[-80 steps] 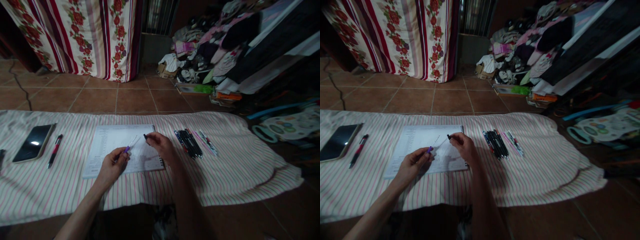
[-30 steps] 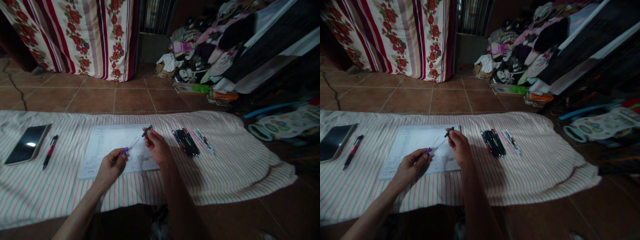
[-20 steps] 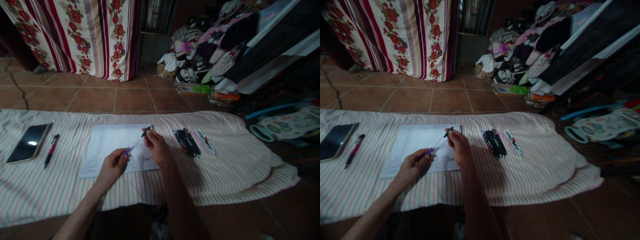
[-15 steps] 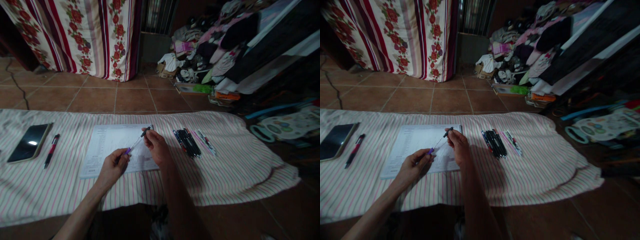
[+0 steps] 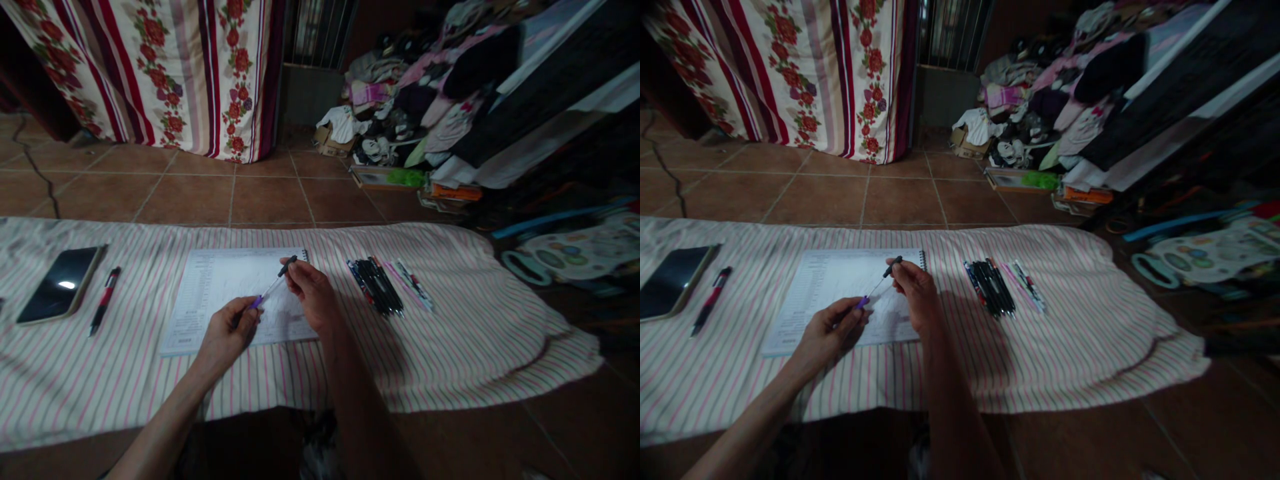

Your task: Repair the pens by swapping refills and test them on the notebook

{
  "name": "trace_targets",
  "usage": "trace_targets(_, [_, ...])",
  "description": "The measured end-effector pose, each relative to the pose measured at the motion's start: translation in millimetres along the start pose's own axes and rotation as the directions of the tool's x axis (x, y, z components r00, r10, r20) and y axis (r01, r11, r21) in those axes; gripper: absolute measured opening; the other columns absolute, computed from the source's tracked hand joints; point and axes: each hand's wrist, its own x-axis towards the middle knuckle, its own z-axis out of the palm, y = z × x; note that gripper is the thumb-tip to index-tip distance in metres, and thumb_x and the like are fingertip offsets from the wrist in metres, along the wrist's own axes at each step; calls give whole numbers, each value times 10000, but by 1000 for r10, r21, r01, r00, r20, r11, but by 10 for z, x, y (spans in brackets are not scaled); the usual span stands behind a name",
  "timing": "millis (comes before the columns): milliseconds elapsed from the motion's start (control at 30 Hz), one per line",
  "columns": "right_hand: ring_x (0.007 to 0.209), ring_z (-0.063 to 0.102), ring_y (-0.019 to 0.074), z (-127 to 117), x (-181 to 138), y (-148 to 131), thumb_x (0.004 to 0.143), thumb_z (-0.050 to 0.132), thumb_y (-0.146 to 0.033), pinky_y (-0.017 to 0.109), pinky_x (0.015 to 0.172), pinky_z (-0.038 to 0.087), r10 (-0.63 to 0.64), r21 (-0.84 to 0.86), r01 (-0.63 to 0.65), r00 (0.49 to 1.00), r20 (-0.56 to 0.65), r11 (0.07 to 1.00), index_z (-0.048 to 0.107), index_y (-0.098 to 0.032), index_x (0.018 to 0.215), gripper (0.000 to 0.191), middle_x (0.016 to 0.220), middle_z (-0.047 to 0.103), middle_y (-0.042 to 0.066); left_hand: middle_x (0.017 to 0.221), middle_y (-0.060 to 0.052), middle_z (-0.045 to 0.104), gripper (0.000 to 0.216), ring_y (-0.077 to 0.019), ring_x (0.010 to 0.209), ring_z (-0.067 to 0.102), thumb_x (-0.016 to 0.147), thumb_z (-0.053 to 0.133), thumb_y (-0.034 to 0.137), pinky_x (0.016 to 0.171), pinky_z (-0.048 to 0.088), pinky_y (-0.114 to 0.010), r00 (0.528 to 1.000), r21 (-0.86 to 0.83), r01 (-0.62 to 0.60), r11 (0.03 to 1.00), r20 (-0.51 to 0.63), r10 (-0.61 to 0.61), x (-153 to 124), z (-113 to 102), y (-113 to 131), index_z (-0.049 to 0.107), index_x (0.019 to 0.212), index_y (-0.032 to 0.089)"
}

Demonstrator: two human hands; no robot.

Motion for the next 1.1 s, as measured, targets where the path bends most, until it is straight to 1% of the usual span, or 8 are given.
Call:
trace_targets(233, [635, 453, 107, 7, -9, -6, 691, 695, -454, 252, 617, 350, -3, -78, 4, 1000, 11, 997, 728, -234, 918, 318, 672, 545, -19, 741, -62, 695, 386, -153, 618, 622, 704, 672, 428, 563, 476, -263, 1000, -29, -11, 1000, -2, 11, 19, -16, -57, 660, 964, 142])
trace_targets(367, [627, 440, 101, 17, -16, -13, 689, 695, -455, 251, 618, 343, -6, -75, 7, 1000, 17, 997, 729, -229, 918, 323, 667, 535, -22, 729, -56, 688, 378, -137, 590, 605, 712, 665, 427, 542, 459, -250, 1000, -61, 6, 998, 4, -6, 26, -10, -73, 651, 963, 145])
trace_targets(467, [617, 426, 94, 23, -20, -19, 689, 699, -442, 250, 619, 335, -5, -67, 6, 1000, 16, 998, 730, -228, 910, 309, 669, 533, -24, 724, -55, 684, 377, -139, 586, 603, 711, 664, 424, 542, 455, -253, 1000, -51, 0, 999, 0, 0, 18, -6, -56, 649, 961, 142])
trace_targets(633, [614, 429, 100, 15, -18, -11, 705, 684, -435, 255, 629, 339, -23, -94, 23, 1000, 9, 995, 732, -237, 902, 283, 608, 494, -37, 707, -55, 684, 386, -152, 608, 612, 691, 671, 421, 557, 459, -260, 1000, -16, -6, 1000, -7, 6, 1, -4, -10, 652, 948, 134])
trace_targets(867, [652, 506, 118, 28, -16, -11, 674, 701, -452, 260, 640, 385, -17, -95, 16, 1000, -14, 995, 732, -226, 883, 309, 660, 588, -7, 712, -54, 684, 366, -156, 620, 612, 695, 664, 412, 576, 461, -268, 1000, 12, -18, 1000, -14, 18, 6, -13, 12, 660, 938, 138])
trace_targets(1100, [656, 540, 125, 53, -15, -39, 682, 689, -418, 265, 619, 414, -85, -164, 77, 996, -40, 983, 722, -211, 862, 277, 686, 628, 3, 741, -61, 687, 359, -154, 630, 615, 722, 654, 416, 578, 470, -266, 1000, -10, -29, 1000, -11, 29, 13, -21, -37, 666, 956, 144])
